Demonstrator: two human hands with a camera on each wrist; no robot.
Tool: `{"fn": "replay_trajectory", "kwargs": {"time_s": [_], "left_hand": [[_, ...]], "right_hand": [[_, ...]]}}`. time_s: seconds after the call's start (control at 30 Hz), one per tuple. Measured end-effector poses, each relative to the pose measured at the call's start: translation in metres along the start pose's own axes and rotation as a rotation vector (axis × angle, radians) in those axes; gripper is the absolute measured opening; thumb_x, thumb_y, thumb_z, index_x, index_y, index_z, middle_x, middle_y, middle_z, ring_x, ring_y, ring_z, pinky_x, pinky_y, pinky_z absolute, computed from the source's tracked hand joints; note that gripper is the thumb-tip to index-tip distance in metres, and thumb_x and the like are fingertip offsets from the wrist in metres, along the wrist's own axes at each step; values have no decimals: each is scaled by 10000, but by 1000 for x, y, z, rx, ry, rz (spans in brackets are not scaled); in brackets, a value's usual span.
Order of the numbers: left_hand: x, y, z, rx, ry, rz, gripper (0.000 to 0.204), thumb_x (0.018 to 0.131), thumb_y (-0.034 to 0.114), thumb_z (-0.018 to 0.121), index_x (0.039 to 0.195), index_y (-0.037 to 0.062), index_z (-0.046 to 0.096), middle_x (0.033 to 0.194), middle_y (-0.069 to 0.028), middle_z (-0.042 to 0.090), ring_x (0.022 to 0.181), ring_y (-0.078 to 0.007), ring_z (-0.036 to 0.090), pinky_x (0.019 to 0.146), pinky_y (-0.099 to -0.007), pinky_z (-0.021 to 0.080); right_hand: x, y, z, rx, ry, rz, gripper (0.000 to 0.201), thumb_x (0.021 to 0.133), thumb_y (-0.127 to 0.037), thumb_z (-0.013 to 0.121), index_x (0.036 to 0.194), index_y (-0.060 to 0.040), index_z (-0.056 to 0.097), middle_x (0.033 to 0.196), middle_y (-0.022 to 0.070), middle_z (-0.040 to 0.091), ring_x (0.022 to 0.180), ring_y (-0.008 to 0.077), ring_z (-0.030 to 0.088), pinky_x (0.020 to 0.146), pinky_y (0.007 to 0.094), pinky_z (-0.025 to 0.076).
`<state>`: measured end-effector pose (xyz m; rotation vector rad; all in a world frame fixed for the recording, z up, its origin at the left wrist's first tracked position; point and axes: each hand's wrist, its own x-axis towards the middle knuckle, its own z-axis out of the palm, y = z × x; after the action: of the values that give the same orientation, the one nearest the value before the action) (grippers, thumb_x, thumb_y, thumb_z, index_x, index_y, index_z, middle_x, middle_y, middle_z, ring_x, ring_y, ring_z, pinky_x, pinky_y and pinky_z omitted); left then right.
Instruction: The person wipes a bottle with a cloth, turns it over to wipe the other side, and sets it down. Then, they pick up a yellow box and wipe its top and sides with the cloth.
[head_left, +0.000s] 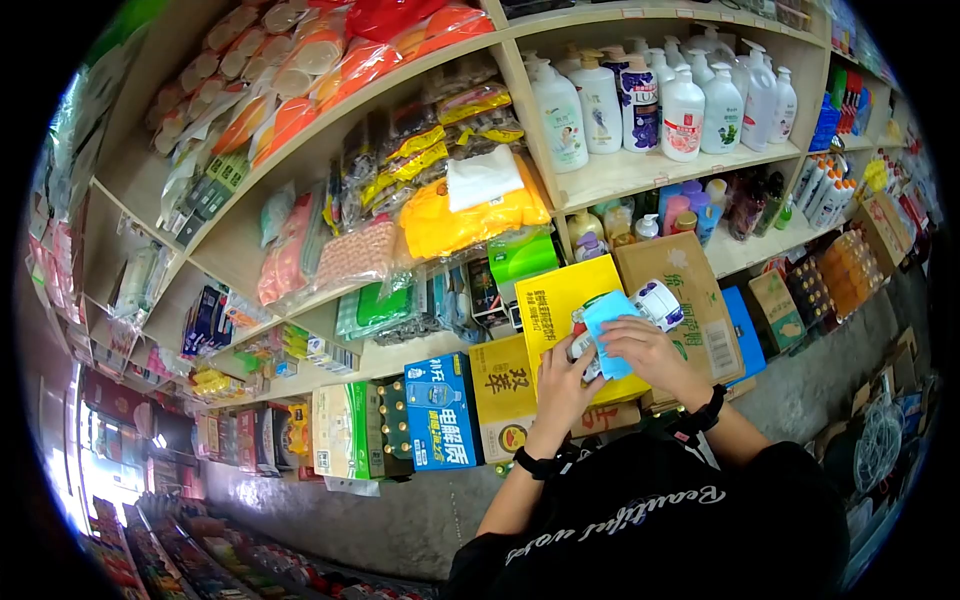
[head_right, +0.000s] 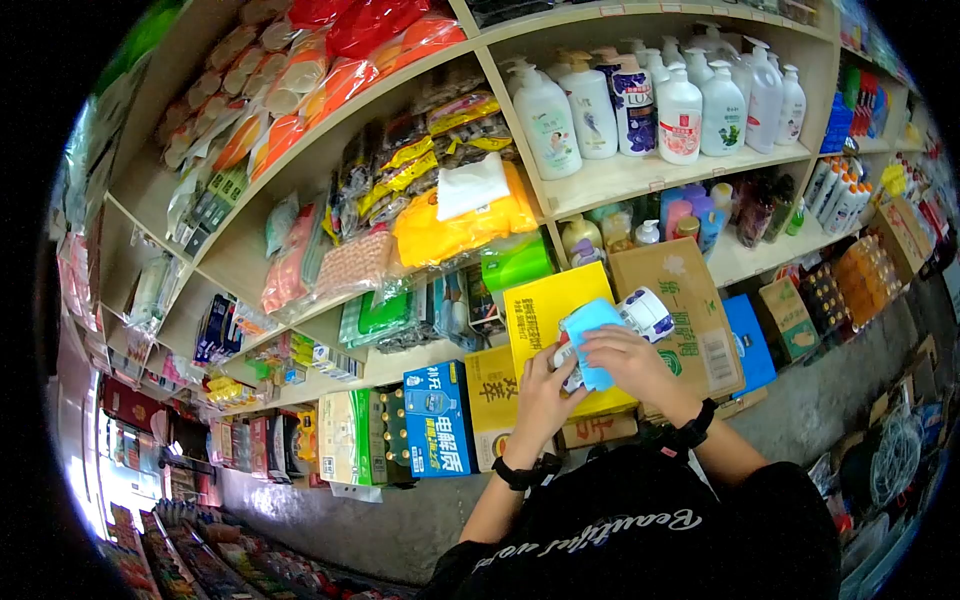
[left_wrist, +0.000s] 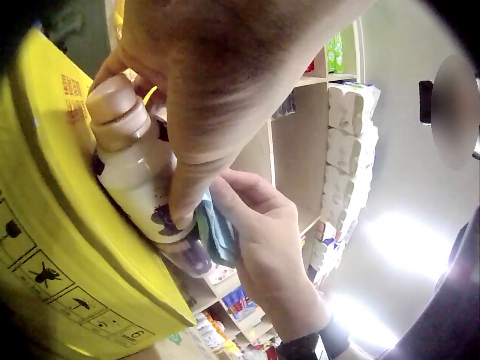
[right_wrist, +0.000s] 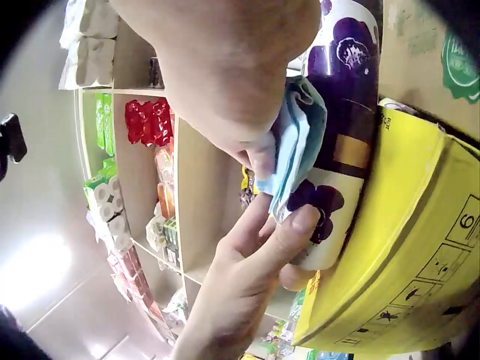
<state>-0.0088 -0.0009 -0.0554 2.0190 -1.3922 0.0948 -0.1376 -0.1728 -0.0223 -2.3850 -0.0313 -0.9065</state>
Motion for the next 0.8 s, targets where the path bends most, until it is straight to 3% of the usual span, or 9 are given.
{"fn": "replay_trajectory", "kwargs": {"time_s": [0.13,0.43,0.63,0.8], "left_hand": [[1,7,-4,-14,25,-5,574,759,292,920,1271,99,746,1385,-187,599,1192,-409,589,998,-497,518],[6,11,-11,-51,47,12,643,782,334,904,1362,139,705,1397,-150,614,1175,-359,630,994,-464,529],[8,10,-11,-135,52,-21,854,751,290,925,1485,74,545,1363,-165,654,1180,-388,637,1002,-467,524],[3,3,-2,-144,57,-59,942,697,255,932,1501,37,493,1372,-186,659,1193,-396,643,998,-472,520]], "right_hand": [[-2,7,9,-36,47,35,130,841,-31,782,960,-11,734,1176,105,756,1192,304,688,1077,449,531],[3,11,-10,-25,-81,97,123,868,-48,782,938,1,695,1162,138,744,1158,338,682,1007,437,542],[2,12,-12,-15,-105,39,103,899,-62,757,966,0,709,1168,126,748,1187,324,683,1058,448,529],[2,5,-4,16,-136,-9,109,899,-56,754,985,-2,715,1174,112,751,1210,314,681,1092,461,519]]}}
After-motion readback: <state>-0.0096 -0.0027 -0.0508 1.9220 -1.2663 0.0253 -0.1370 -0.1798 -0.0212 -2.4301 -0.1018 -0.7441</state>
